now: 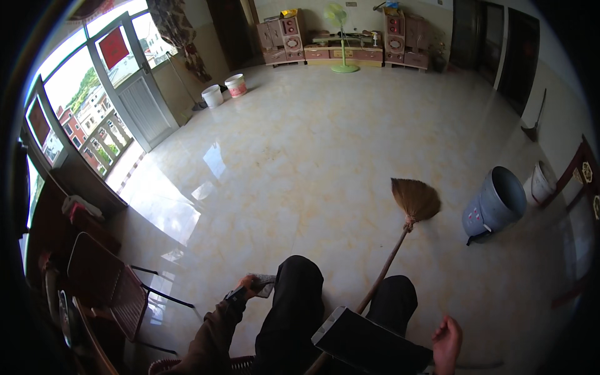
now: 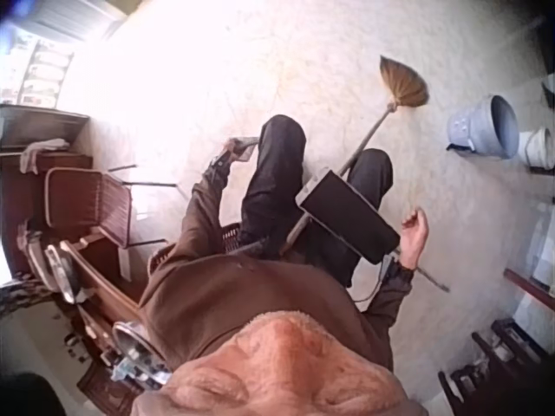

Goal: Assembling or fixing a mop by attaching a cleaning cloth and securing it with string to the mop head.

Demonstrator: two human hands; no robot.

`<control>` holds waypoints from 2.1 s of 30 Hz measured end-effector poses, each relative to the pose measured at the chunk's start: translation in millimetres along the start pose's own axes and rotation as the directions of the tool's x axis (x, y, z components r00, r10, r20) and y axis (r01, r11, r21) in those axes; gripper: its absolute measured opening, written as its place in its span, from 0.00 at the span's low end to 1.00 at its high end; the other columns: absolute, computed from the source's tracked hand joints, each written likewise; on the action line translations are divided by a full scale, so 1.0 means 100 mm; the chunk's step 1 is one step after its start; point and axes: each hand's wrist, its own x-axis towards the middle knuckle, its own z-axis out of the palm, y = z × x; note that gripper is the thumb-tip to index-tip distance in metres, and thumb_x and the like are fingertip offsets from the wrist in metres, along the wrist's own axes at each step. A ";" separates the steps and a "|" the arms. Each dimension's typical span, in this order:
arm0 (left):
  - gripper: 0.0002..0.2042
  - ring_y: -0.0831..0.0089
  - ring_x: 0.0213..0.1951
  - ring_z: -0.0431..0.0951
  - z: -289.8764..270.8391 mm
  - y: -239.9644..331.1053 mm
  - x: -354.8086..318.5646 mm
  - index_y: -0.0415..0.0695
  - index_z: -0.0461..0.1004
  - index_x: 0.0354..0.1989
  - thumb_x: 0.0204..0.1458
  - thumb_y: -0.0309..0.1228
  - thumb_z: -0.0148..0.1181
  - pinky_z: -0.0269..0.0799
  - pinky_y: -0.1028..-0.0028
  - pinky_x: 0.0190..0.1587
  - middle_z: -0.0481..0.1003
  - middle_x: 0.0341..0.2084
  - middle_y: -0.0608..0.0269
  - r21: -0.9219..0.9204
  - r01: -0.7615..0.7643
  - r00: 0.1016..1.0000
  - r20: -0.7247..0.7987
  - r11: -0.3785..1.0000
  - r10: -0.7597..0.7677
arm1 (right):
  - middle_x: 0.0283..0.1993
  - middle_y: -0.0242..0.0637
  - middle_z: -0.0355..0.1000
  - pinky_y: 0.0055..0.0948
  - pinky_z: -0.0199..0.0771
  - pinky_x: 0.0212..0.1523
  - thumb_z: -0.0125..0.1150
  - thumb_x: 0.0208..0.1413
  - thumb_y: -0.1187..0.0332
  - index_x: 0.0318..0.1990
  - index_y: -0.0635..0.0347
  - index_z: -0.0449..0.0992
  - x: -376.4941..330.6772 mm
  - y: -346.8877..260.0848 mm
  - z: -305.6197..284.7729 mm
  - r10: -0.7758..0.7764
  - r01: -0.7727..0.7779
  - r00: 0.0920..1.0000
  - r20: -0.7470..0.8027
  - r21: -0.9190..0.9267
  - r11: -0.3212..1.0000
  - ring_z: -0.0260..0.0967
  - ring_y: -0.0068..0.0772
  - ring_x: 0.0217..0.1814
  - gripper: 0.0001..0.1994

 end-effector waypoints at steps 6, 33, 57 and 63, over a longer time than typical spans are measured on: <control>0.20 0.55 0.42 0.79 -0.44 0.23 0.66 0.47 0.77 0.42 0.39 0.39 0.71 0.75 0.61 0.47 0.78 0.34 0.56 0.189 -0.583 0.746 -0.262 0.790 0.613 | 0.27 0.22 0.69 0.24 0.70 0.27 0.56 0.62 0.62 0.39 0.50 0.74 0.03 -0.05 0.06 0.040 -0.040 0.999 0.024 0.000 0.999 0.67 0.19 0.26 0.05; 0.28 0.63 0.52 0.76 0.43 3.63 -1.02 0.32 0.66 0.60 0.63 0.47 0.51 0.70 0.67 0.54 0.77 0.47 0.47 -0.485 -0.017 0.762 0.559 0.874 0.325 | 0.30 0.27 0.67 0.26 0.71 0.28 0.55 0.62 0.64 0.39 0.56 0.75 -0.35 -0.05 0.05 -0.130 0.127 0.989 -0.076 -0.037 0.991 0.68 0.21 0.29 0.07; 0.34 0.71 0.38 0.79 0.58 3.57 -1.30 0.33 0.71 0.52 0.52 0.56 0.60 0.74 0.74 0.45 0.79 0.36 0.56 -0.619 0.248 0.611 0.697 0.745 0.376 | 0.28 0.26 0.66 0.24 0.68 0.28 0.56 0.63 0.53 0.38 0.57 0.74 -0.92 0.41 -1.33 -0.209 0.356 0.698 -0.685 0.079 0.931 0.65 0.21 0.25 0.15; 0.33 0.70 0.39 0.80 0.53 3.59 -1.29 0.32 0.71 0.52 0.51 0.54 0.63 0.75 0.73 0.47 0.79 0.37 0.54 -0.568 0.331 0.549 0.765 0.754 0.336 | 0.26 0.25 0.66 0.24 0.69 0.27 0.58 0.61 0.51 0.36 0.56 0.74 -0.92 0.60 -1.42 -0.157 0.295 0.726 -0.670 0.096 0.951 0.65 0.20 0.25 0.16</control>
